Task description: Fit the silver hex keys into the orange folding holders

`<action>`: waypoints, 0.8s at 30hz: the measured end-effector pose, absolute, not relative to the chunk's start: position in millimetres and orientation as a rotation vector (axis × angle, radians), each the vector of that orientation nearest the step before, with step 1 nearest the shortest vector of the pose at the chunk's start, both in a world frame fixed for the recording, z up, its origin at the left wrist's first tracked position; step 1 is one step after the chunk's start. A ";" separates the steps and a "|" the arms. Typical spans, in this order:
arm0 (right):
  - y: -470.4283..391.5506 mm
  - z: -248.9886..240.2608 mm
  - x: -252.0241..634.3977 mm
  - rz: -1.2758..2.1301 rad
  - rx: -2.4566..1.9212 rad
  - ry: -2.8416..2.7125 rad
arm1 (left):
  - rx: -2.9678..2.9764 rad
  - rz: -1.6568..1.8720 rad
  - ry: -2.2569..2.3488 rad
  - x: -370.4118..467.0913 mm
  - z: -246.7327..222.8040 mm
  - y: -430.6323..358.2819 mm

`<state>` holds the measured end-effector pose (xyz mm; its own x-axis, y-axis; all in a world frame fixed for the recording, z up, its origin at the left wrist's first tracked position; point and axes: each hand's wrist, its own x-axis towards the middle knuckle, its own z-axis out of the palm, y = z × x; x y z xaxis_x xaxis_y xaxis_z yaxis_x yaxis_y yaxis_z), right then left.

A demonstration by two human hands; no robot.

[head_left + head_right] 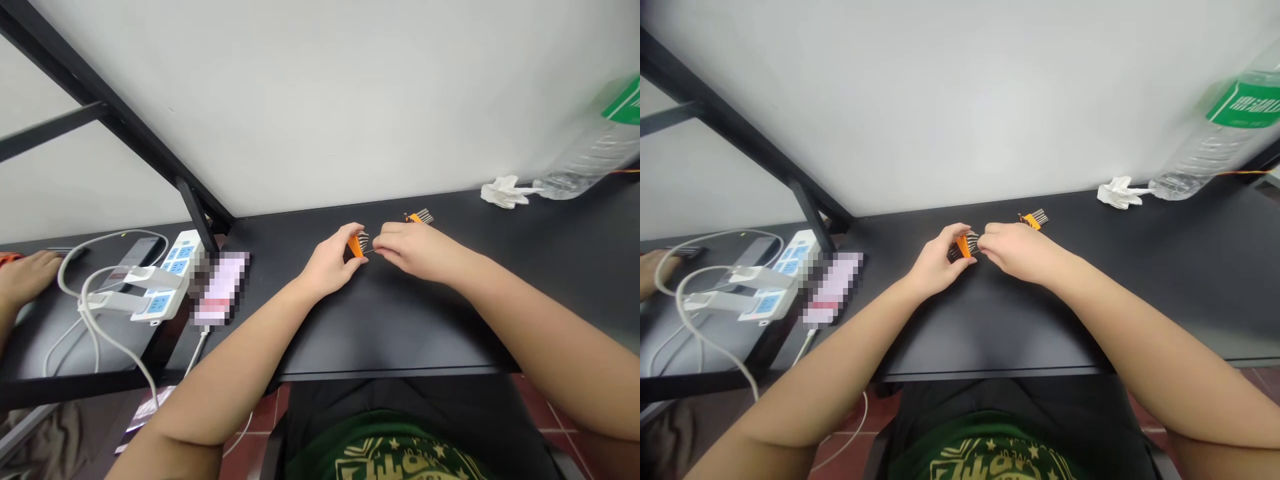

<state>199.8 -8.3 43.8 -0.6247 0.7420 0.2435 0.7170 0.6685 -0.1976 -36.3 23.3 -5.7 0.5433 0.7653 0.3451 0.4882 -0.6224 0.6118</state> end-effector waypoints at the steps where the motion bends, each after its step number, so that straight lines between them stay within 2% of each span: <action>1: -8.3 43.2 199.3 0.110 -1.153 -2.576 | 2.350 0.825 1.021 -36.5 -5.1 23.2; 10: -3.5 32.0 190.9 0.237 -1.026 -2.523 | 2.414 0.772 0.999 -34.8 -3.6 21.6; 15: -2.8 33.5 192.6 0.363 -1.124 -2.378 | 2.346 0.808 1.009 -35.8 -5.4 22.5; 24: -0.3 28.8 196.7 0.173 -1.062 -2.492 | 2.319 0.797 0.994 -35.5 -5.9 22.4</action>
<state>196.7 -0.3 28.8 -0.6179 0.7124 0.3327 0.6595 0.7000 -0.2740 -35.5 22.4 -5.9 0.5641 0.7621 0.3177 0.4755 -0.6144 0.6296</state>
